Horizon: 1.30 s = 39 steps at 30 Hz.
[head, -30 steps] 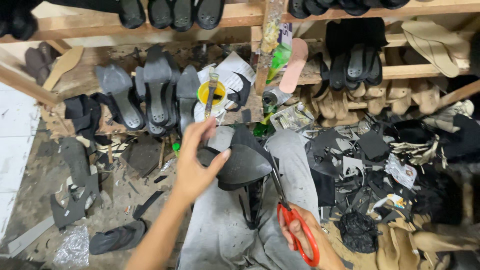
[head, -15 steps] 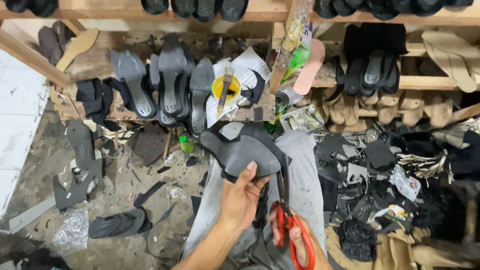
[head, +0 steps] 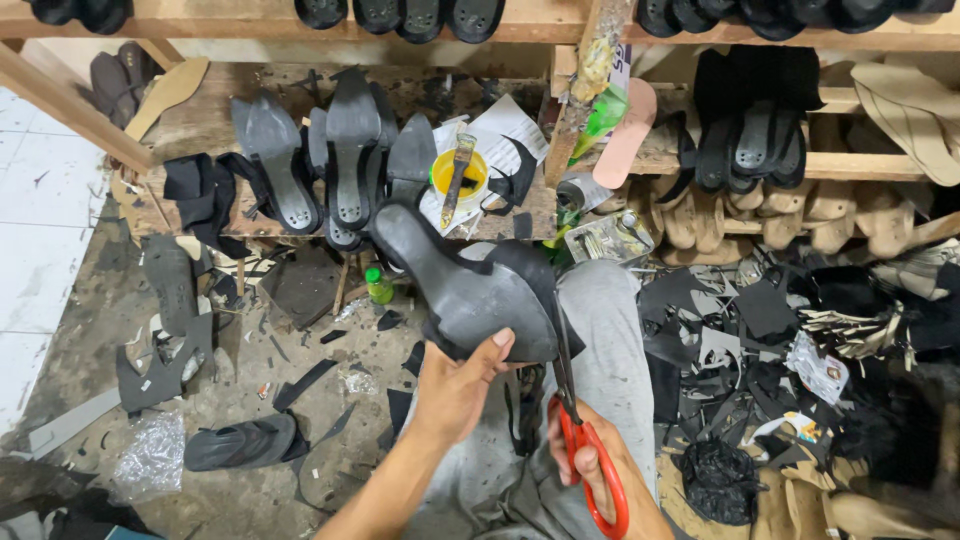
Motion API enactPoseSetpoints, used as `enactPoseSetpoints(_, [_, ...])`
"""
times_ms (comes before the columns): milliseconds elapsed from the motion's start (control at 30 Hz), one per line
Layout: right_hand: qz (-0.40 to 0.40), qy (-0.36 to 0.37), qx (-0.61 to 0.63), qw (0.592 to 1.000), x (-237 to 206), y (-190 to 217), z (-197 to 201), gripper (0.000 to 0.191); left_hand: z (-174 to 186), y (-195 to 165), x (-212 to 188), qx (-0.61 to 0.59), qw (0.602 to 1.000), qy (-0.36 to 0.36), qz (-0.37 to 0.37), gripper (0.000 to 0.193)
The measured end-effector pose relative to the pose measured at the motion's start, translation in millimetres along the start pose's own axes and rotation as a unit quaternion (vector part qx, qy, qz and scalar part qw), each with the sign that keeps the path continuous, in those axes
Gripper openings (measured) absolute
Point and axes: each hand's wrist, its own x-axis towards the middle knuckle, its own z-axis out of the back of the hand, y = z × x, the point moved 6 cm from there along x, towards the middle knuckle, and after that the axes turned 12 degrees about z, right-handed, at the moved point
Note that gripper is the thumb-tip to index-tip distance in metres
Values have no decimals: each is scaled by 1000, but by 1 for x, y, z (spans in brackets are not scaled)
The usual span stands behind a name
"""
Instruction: The person trims a black foam insole to fit a shoe sole using red-handled scissors. They repeatedly align the foam on the sole, cut along the edges, and adjust the fit by hand.
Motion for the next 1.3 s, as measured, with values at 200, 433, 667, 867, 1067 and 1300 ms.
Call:
enactPoseSetpoints(200, [-126,-38,33,991,-16,-45,10,94,10,-21,9,42,997,19,58,36])
enactPoseSetpoints(433, [-86,-36,85,992,-5,-32,-6,93,2,-29,5,70,994,81,37,47])
enactPoseSetpoints(667, [14,-13,-16,1000,7,-2,-4,94,8,-11,-1,80,990,96,65,50])
enactPoseSetpoints(867, [-104,-25,72,992,0,-26,-5,96,17,-23,8,138,984,85,71,45])
enactPoseSetpoints(1067, [-17,-16,25,999,7,3,-5,97,3,-24,-6,204,964,150,81,51])
enactPoseSetpoints(1300, [-26,-4,124,992,8,-15,-2,97,10,-28,-3,228,955,166,90,49])
